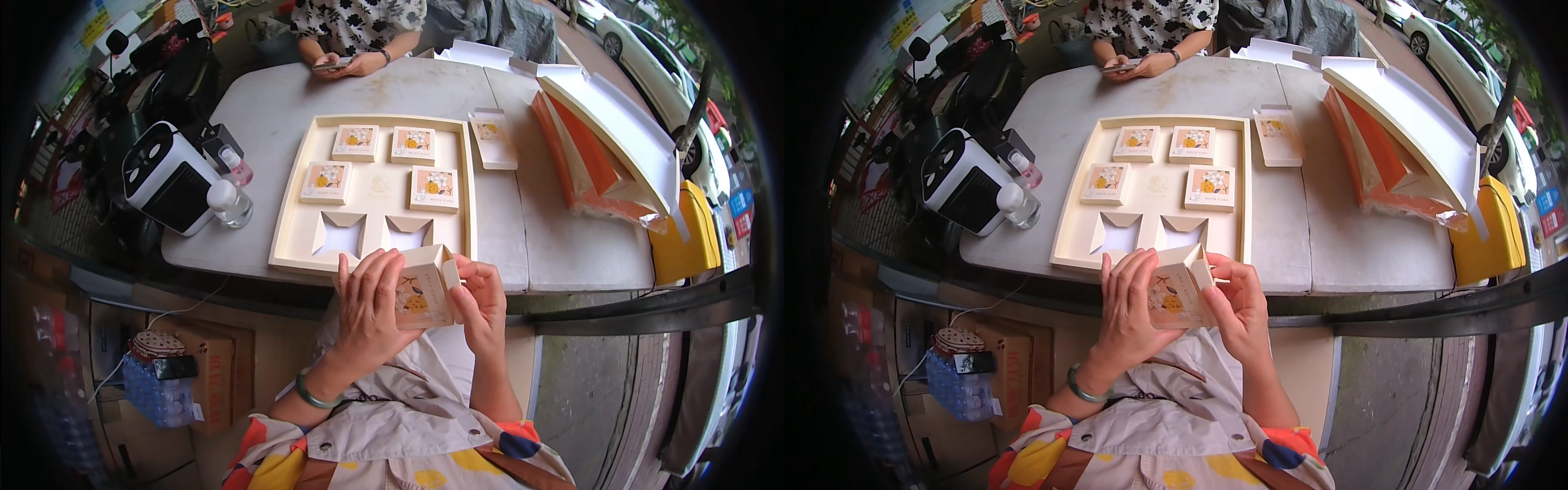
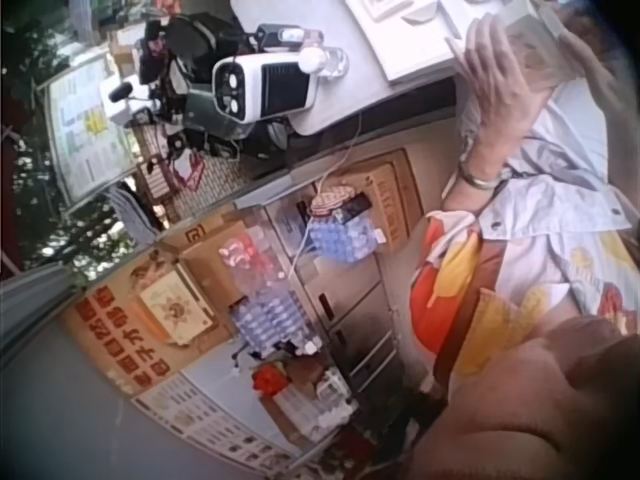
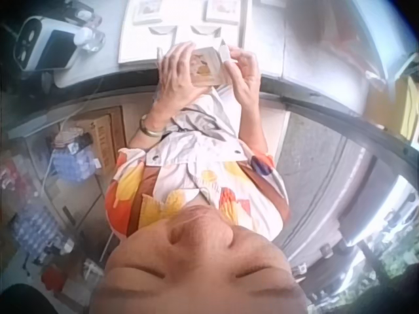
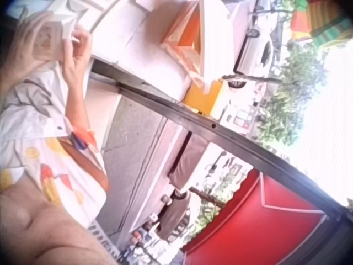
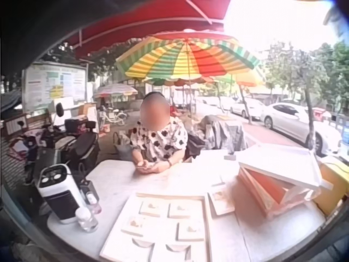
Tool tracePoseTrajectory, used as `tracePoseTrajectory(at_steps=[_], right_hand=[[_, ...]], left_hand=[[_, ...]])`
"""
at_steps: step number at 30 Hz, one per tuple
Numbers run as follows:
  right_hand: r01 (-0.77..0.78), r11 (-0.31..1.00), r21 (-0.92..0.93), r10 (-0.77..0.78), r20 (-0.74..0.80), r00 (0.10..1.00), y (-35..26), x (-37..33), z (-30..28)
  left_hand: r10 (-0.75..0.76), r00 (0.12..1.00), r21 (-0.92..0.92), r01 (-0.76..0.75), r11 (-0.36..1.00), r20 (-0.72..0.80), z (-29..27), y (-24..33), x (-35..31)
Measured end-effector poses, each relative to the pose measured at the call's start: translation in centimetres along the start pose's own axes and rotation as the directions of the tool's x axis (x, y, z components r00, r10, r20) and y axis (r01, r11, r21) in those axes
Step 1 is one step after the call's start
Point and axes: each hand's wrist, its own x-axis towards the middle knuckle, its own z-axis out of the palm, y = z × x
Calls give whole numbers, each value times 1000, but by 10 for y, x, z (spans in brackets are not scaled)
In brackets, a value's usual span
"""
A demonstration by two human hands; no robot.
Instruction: The person assembles small decorative boxes by folding flat pieces into shape and placing them into a larger tray. They repeat this process for several boxes, arranging each finished box into the tray.
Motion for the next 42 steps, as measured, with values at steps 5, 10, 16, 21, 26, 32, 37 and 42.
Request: tracePoseTrajectory(at_steps=[5, 10, 16, 21, 26, 32, 37, 42], right_hand=[[74, 994, -76, -74, 2, 997, 2, 0, -1], [167, 969, -180, -175, -28, 984, 6, -1, 4], [223, 956, -192, -225, 10, 974, 5, -2, 4], [262, 939, -224, -261, 37, 965, 3, -3, 2], [310, 913, -264, -303, 69, 951, 4, -3, -1], [396, 867, -304, -389, 87, 917, 7, -3, 1], [516, 705, -487, -483, 204, 852, 12, -4, 7], [558, 573, -600, -489, 297, 820, 9, 0, 9]], left_hand=[[18, 1000, -1, -18, 1000, 13, -4, 1, 1], [18, 1000, -17, -18, 1000, 11, -3, 2, 0], [8, 1000, -59, -7, 998, 15, -4, 3, -1], [18, 1000, -47, -18, 999, -4, -4, 2, -2], [18, 1000, -62, -19, 998, -9, -4, 3, -2], [34, 999, -63, -36, 997, -39, -4, 4, 0], [33, 997, -80, -39, 996, -70, -2, 4, 3], [17, 996, -78, -24, 997, -85, -1, 4, 4]])
